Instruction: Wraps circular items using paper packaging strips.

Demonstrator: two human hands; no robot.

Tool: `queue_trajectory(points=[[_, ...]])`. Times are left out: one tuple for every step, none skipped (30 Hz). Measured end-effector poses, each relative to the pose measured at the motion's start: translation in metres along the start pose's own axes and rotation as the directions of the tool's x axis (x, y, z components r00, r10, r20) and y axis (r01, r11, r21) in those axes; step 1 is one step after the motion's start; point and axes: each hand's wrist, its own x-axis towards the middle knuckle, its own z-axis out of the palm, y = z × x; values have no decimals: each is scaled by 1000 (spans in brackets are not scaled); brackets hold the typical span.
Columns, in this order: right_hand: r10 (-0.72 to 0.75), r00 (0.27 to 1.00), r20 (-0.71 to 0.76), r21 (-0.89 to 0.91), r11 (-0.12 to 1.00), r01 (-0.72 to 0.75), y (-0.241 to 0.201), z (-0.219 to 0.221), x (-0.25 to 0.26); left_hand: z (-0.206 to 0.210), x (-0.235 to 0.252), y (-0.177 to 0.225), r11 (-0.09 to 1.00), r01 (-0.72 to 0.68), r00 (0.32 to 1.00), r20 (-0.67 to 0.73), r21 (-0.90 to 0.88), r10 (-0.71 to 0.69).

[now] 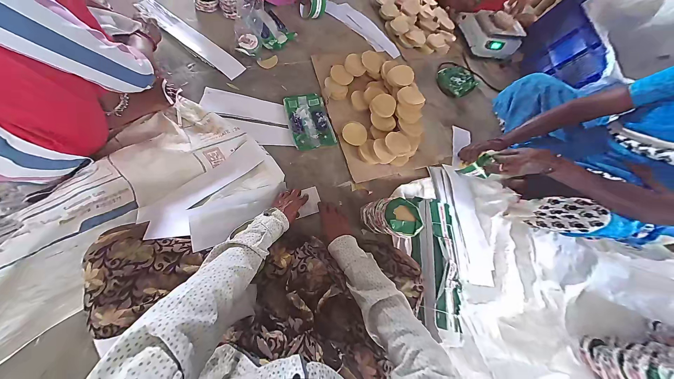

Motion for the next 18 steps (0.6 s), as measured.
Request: queue_trajectory(points=[[11,1000,-8,1,1000,-11,-1,3,1,1,-1,0,1000,0,1000,-2,5,0],[17,1000,-14,-5,1000,-17,-1,8,4,2,-1,0,1000,-1,1000,-4,13,1],[13,999,-30,-17,1000,-13,-1,15,6,2,-1,0,1000,-1,1000,-11,15,1],[4,999,-44,-31,1000,-5,1,20,6,2,0,0,1000,0,1000,-14,18,0],[2,999,-36,-34,999,-3,2,22,2,2,0,1,1000,2,1000,-12,19,-2],[3,1000,0,-40,999,-3,3,21,-4,2,0,1,1000,4,1000,-6,24,-4],[1,999,38,-49,999,1,3,19,-10,2,0,1,999,5,1000,1,32,-5],[-4,998,66,-61,998,8,4,14,-15,2,0,1,999,4,1000,2,36,-4],[-5,996,90,-73,997,12,3,9,-18,2,1,1,999,-1,1000,-4,36,1],[-1,996,94,-78,997,8,2,6,-19,2,1,0,999,-4,1000,-8,32,4],[8,996,84,-80,997,-2,2,7,-18,2,1,0,1000,-3,1000,-6,28,3],[19,997,72,-82,997,-14,2,9,-15,2,1,0,1000,-2,1000,-2,22,2],[29,998,63,-83,996,-23,2,12,-13,2,1,1,1000,0,1000,3,18,0],[33,996,80,-96,995,-25,0,14,-11,1,0,2,1000,4,1000,9,16,-4],[29,992,122,-105,994,-16,-2,13,-13,0,-1,3,1000,4,1000,19,21,-5],[20,985,172,-106,994,-2,-5,9,-18,-1,-4,4,1000,-3,999,38,27,2],[10,976,220,-88,996,10,-6,4,-25,-4,-7,4,1000,-20,999,50,13,20],[4,969,247,-85,996,17,-5,1,-29,-7,-11,2,999,-45,998,38,-19,45]])
